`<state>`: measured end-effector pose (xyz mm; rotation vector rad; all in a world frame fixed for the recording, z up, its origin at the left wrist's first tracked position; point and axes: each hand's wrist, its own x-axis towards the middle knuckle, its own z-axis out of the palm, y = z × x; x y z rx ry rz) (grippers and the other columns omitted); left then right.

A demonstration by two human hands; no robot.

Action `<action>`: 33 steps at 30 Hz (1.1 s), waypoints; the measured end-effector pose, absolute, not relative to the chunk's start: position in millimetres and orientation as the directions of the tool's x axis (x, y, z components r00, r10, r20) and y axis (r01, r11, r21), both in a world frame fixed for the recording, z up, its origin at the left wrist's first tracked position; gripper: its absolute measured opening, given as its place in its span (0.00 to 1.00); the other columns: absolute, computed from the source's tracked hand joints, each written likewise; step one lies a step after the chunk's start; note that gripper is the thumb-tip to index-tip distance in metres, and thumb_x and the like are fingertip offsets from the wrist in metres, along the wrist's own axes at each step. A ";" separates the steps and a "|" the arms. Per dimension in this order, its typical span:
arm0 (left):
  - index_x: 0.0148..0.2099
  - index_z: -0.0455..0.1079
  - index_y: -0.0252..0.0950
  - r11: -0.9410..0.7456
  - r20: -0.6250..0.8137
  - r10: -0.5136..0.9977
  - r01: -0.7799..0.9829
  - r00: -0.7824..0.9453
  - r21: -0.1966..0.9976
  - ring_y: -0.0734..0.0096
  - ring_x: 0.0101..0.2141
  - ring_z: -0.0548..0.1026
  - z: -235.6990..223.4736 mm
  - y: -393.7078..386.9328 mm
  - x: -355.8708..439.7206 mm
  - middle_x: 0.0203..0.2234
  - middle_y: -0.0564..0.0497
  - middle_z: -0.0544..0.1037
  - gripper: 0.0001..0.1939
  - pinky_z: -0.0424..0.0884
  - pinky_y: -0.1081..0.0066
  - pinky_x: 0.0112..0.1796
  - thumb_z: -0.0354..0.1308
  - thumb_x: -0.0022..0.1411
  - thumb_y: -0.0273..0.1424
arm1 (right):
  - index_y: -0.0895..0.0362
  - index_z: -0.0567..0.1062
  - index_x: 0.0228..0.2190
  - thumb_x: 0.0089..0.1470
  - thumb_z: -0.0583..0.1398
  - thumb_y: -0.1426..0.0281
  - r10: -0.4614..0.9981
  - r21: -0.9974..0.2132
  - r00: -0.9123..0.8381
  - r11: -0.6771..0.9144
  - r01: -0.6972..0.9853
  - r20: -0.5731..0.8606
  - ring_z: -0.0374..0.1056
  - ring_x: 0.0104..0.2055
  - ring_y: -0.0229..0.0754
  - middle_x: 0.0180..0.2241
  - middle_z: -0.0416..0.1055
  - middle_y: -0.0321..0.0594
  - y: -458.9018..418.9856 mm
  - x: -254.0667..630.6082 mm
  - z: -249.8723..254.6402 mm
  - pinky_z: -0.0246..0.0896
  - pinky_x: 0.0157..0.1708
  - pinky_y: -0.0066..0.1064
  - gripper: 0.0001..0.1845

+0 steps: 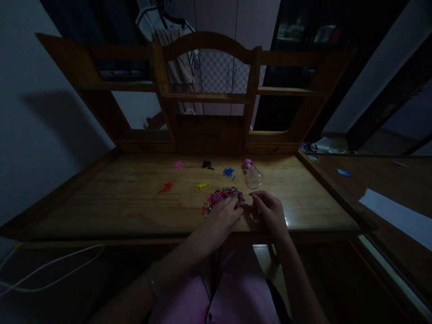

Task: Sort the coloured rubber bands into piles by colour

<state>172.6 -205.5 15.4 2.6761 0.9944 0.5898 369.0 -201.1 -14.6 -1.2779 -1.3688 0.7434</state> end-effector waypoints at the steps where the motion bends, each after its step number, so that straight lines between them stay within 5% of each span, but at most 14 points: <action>1: 0.41 0.68 0.38 -0.751 0.294 0.657 0.571 0.694 0.331 0.64 0.42 0.68 15.3 -204.6 173.5 0.41 0.47 0.70 0.07 0.66 0.66 0.42 0.49 0.68 0.26 | 0.58 0.77 0.36 0.56 0.58 0.59 0.949 -0.931 0.144 0.231 0.281 0.279 0.63 0.25 0.36 0.24 0.69 0.36 -201.0 368.9 -14.5 0.57 0.25 0.27 0.16; 7: 0.46 0.68 0.38 -0.773 0.299 0.634 0.575 0.713 0.270 0.63 0.44 0.67 16.1 -199.2 177.9 0.42 0.47 0.69 0.08 0.65 0.64 0.44 0.51 0.66 0.26 | 0.58 0.77 0.37 0.56 0.58 0.58 0.952 -0.941 0.148 0.225 0.254 0.267 0.62 0.24 0.36 0.23 0.68 0.35 -201.3 367.6 -14.4 0.56 0.24 0.26 0.17; 15: 0.39 0.72 0.39 -0.804 0.338 0.595 0.548 0.729 0.232 0.61 0.44 0.66 22.7 -187.2 174.4 0.40 0.48 0.71 0.04 0.62 0.62 0.44 0.56 0.63 0.28 | 0.58 0.77 0.36 0.56 0.58 0.56 0.953 -0.943 0.156 0.214 0.254 0.259 0.62 0.24 0.37 0.22 0.67 0.36 -201.7 367.9 -15.4 0.57 0.23 0.26 0.18; 33: 0.35 0.73 0.39 -0.693 0.444 0.719 0.505 0.535 0.514 0.62 0.39 0.72 36.7 -168.5 161.8 0.34 0.49 0.77 0.06 0.65 0.62 0.43 0.60 0.61 0.36 | 0.58 0.77 0.35 0.55 0.59 0.56 0.953 -0.943 0.155 0.216 0.255 0.260 0.64 0.24 0.37 0.23 0.69 0.36 -201.5 368.0 -14.1 0.58 0.25 0.27 0.18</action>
